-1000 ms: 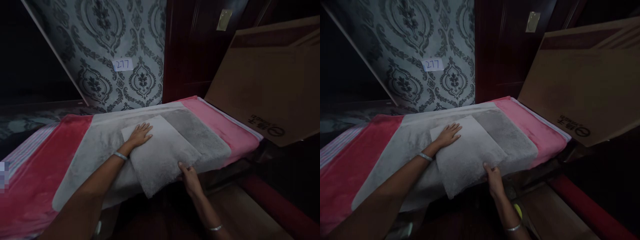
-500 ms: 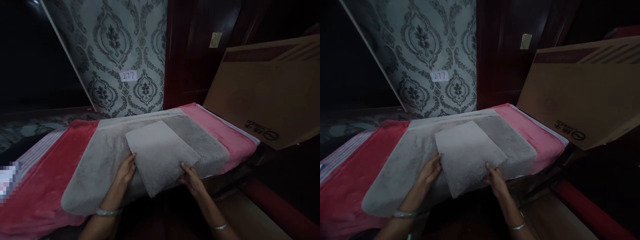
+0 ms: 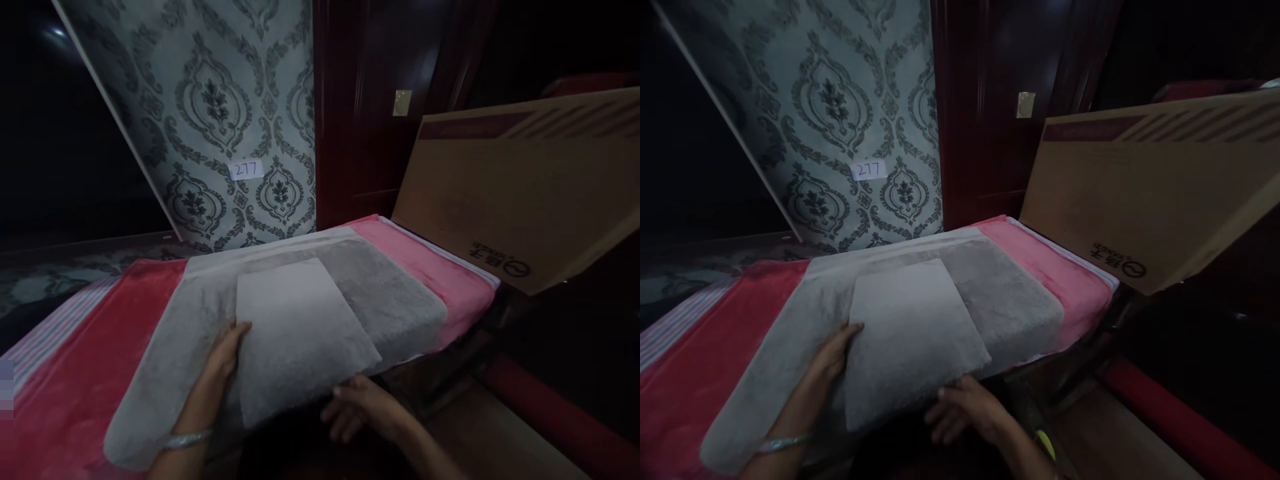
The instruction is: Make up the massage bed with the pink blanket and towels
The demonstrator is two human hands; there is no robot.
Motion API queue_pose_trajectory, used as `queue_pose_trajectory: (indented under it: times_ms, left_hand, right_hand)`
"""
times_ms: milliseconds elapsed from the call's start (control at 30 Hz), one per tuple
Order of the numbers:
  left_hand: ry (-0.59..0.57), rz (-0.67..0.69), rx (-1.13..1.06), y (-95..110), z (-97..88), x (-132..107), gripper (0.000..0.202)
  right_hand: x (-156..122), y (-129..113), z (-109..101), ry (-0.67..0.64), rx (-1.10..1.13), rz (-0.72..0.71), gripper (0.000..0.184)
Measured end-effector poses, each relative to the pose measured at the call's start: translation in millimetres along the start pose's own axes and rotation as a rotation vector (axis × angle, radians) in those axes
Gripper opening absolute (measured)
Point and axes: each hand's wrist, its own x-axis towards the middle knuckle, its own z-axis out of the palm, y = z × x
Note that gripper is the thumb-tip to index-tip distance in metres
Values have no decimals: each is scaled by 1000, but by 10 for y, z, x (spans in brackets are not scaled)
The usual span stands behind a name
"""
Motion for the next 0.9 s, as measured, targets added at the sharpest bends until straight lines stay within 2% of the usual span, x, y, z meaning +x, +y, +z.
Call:
queue_pose_trajectory:
  times_ms: [67, 100, 167, 267, 333, 367, 433, 467, 533, 600, 700, 800, 900]
  left_hand:
    - [45, -77, 1, -87, -129, 26, 38]
    - [52, -92, 2, -121, -163, 40, 38]
    - [34, -78, 13, -159, -176, 62, 41]
    - [-26, -38, 75, -159, -127, 66, 45]
    - [-57, -7, 119, -151, -92, 49, 45]
    - [-67, 14, 134, -152, -78, 38, 46]
    - [-69, 65, 150, -161, -54, 20, 48]
    - [-61, 88, 157, -169, -42, 14, 49]
    - [-40, 123, 171, -176, -16, 5, 50]
    - [-19, 132, 164, -160, 1, -12, 51]
    - [-36, 42, 129, -101, -35, -87, 53]
    - [-175, -101, 142, -79, -150, -245, 57]
    - [-249, -123, 162, -155, -243, -459, 61]
  right_hand:
    - [-118, -9, -162, -69, -99, 46, 56]
    - [-158, -68, -255, -32, -135, 14, 58]
    - [-175, -268, -441, 154, -185, -123, 64]
    - [-19, -626, -629, 531, -259, -412, 64]
    - [174, -798, -628, 667, -418, -576, 61]
    - [280, -850, -584, 682, -551, -643, 60]
    - [475, -889, -431, 615, -899, -708, 58]
    - [554, -882, -339, 546, -1087, -694, 58]
    - [661, -837, -168, 401, -1405, -596, 60]
    - [704, -781, -62, 310, -1581, -491, 61]
    - [698, -735, -30, 288, -1645, -437, 61]
    - [685, -734, -55, 296, -1650, -434, 61]
    - [694, -726, -71, 301, -1654, -444, 60]
